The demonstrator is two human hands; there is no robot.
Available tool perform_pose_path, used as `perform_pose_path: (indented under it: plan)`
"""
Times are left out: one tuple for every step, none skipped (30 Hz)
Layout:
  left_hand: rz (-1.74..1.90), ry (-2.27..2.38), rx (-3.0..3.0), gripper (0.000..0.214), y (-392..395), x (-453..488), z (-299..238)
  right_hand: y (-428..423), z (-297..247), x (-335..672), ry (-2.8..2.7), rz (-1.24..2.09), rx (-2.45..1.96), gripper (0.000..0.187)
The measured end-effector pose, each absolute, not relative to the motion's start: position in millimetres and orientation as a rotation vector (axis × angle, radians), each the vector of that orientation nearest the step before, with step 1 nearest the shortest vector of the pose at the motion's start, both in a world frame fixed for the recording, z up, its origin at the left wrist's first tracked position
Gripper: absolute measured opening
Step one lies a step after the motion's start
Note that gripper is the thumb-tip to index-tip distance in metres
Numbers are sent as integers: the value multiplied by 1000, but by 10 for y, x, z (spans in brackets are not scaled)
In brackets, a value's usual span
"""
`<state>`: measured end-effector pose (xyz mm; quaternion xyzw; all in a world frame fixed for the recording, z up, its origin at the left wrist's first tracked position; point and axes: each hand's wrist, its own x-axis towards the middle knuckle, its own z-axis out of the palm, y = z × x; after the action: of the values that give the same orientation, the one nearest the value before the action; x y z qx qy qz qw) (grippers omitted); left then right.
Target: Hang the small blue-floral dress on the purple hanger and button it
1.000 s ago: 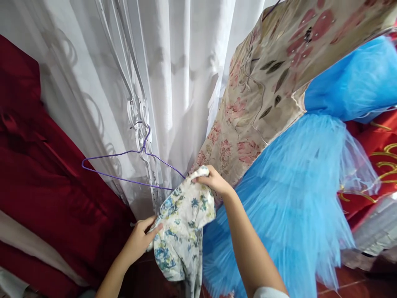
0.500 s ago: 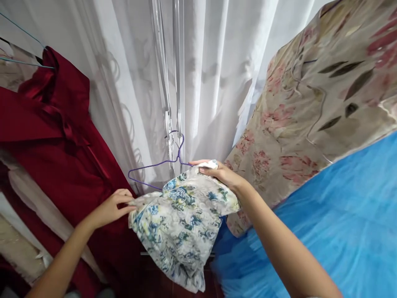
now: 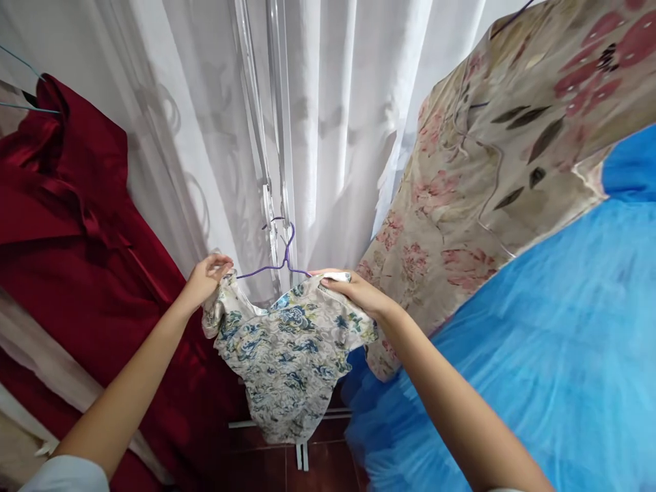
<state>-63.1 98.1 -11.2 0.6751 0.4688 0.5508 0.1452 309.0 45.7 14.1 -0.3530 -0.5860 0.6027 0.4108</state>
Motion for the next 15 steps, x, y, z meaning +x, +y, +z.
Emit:
perform_pose_path:
  plan:
    - [1578, 1356, 1941, 23, 985, -605, -160, 436, 113, 3110, -1489, 1475, -890, 41]
    - [1588, 1370, 1934, 26, 966, -601, -199, 420, 96, 3132, -1509, 1433, -893, 40]
    - [1615, 1392, 1927, 28, 929, -613, -229, 409, 89, 3153, -1532, 1397, -897, 38]
    - [1660, 1419, 1916, 29, 880, -637, -249, 402, 92, 3169, -1555, 1370, -900, 37]
    - [1723, 1452, 1897, 28, 827, -670, -265, 399, 103, 3179, -1575, 1359, -902, 36]
    - [1800, 1488, 1869, 27, 778, -709, -279, 398, 120, 3183, -1587, 1366, -903, 36]
    - [1885, 1524, 1830, 26, 737, -752, -297, 399, 139, 3183, -1590, 1381, -904, 36]
    - [1972, 1559, 1778, 26, 707, -797, -324, 399, 161, 3178, -1588, 1392, -904, 35]
    - [2050, 1587, 1719, 27, 689, -843, -362, 399, 184, 3173, -1587, 1394, -906, 33]
    - [2111, 1605, 1661, 29, 683, -887, -412, 398, 208, 3169, -1591, 1387, -910, 31]
    - [2142, 1612, 1614, 31, 686, -927, -470, 397, 232, 3167, -1600, 1374, -914, 28]
    - [2145, 1610, 1585, 34, 699, -961, -531, 397, 256, 3169, -1613, 1363, -919, 25]
    - [2124, 1602, 1574, 36, 720, -988, -584, 397, 279, 3173, -1630, 1365, -921, 24]
    - [2086, 1592, 1580, 38, 750, -1009, -621, 399, 300, 3181, -1645, 1381, -921, 23]
    - [2044, 1584, 1596, 39, 792, -1022, -631, 402, 317, 3189, -1656, 1406, -920, 23]
